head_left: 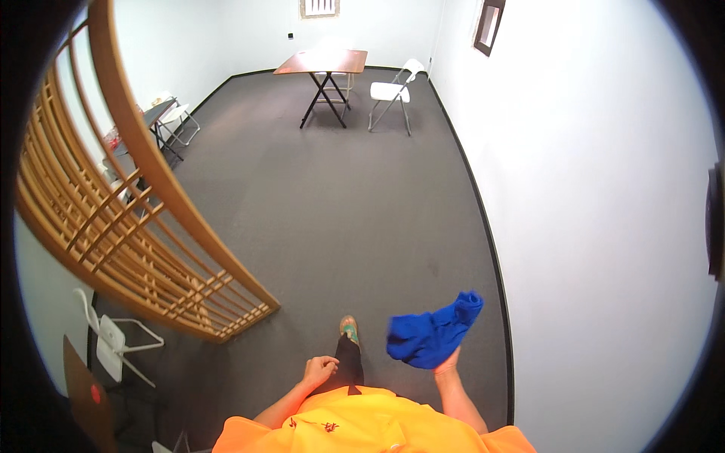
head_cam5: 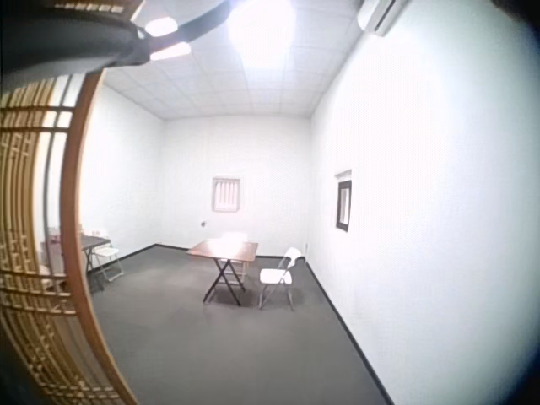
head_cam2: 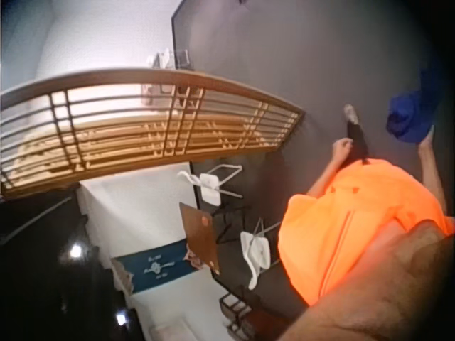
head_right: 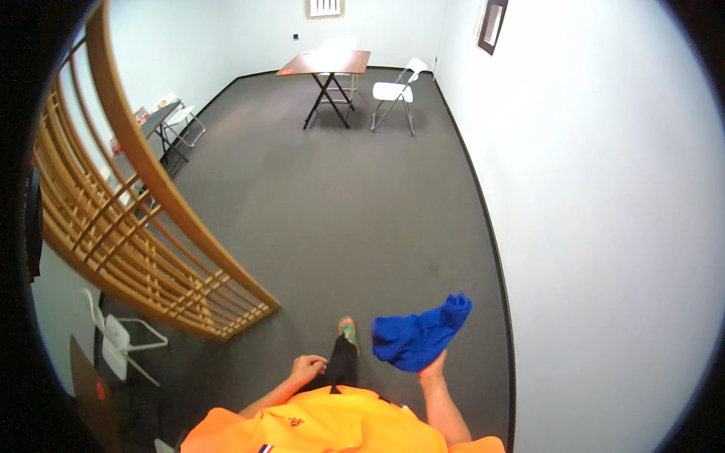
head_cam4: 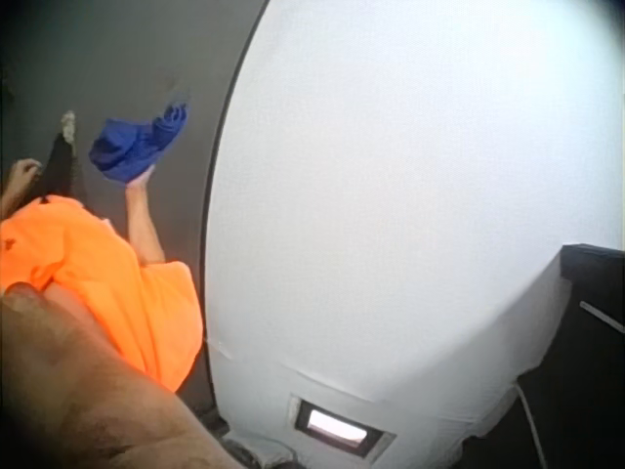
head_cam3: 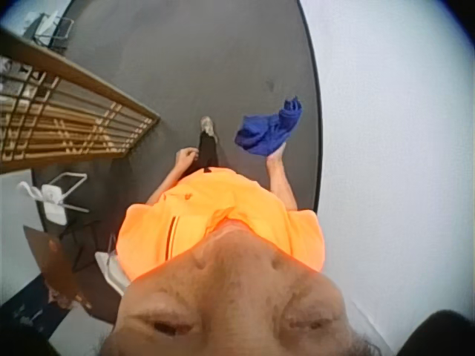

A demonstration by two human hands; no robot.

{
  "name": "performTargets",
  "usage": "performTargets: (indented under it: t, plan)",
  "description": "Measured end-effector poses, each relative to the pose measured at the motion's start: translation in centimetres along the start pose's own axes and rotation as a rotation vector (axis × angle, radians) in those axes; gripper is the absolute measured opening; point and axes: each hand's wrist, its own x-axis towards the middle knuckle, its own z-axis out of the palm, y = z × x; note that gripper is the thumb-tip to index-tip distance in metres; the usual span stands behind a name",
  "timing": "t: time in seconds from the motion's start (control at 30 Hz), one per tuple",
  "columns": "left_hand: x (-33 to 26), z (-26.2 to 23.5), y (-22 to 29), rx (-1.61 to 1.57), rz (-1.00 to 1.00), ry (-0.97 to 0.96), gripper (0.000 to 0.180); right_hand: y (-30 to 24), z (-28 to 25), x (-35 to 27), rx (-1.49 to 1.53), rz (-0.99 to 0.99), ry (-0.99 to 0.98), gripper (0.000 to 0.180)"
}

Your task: The person wipes a wooden cabinet, a wooden table, several white chairs, and a wooden room divider using a blue cloth. The person moves a plastic container on the cabinet while cleaning.

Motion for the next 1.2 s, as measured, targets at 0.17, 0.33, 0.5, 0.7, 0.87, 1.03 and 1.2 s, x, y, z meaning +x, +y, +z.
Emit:
performTargets:
  t: [0.17, 0.33, 0.5, 0.7, 0.87, 1.03, 1.2]
  plan:
    - [14.6, -3.5, 9.8, -0.026, 0.104, -0.019, 0.025, 2.3, 10.1, 13.2, 0.012, 0.275, -0.125, 0.051]
    - [27.3, -9.7, 18.6, -0.023, 0.124, 0.056, 0.025, 2.6, 12.9, 26.2, -0.06, 0.391, 0.041, 0.045]
    - [38.2, -13.3, 23.9, -0.097, 0.031, 0.072, 0.024, 2.2, 15.2, 38.7, -0.113, 0.442, 0.104, 0.039]
    - [54.5, -17.8, 29.0, -0.185, -0.049, 0.168, 0.022, 2.7, 16.6, 61.7, 0.021, 0.578, -0.028, 0.047]
    - [64.6, -23.0, 39.2, -0.344, -0.025, 0.203, 0.022, 1.9, 30.2, 75.9, -0.16, 0.612, -0.091, 0.04]
    - [74.1, -25.8, 44.2, -0.399, -0.064, 0.226, 0.022, 2.3, 34.3, 88.6, -0.377, 0.536, -0.011, 0.048]
    - [85.7, -30.4, 44.5, -0.462, -0.159, 0.169, 0.022, 4.4, 37.7, 99.9, -0.135, 0.612, 0.074, 0.061]
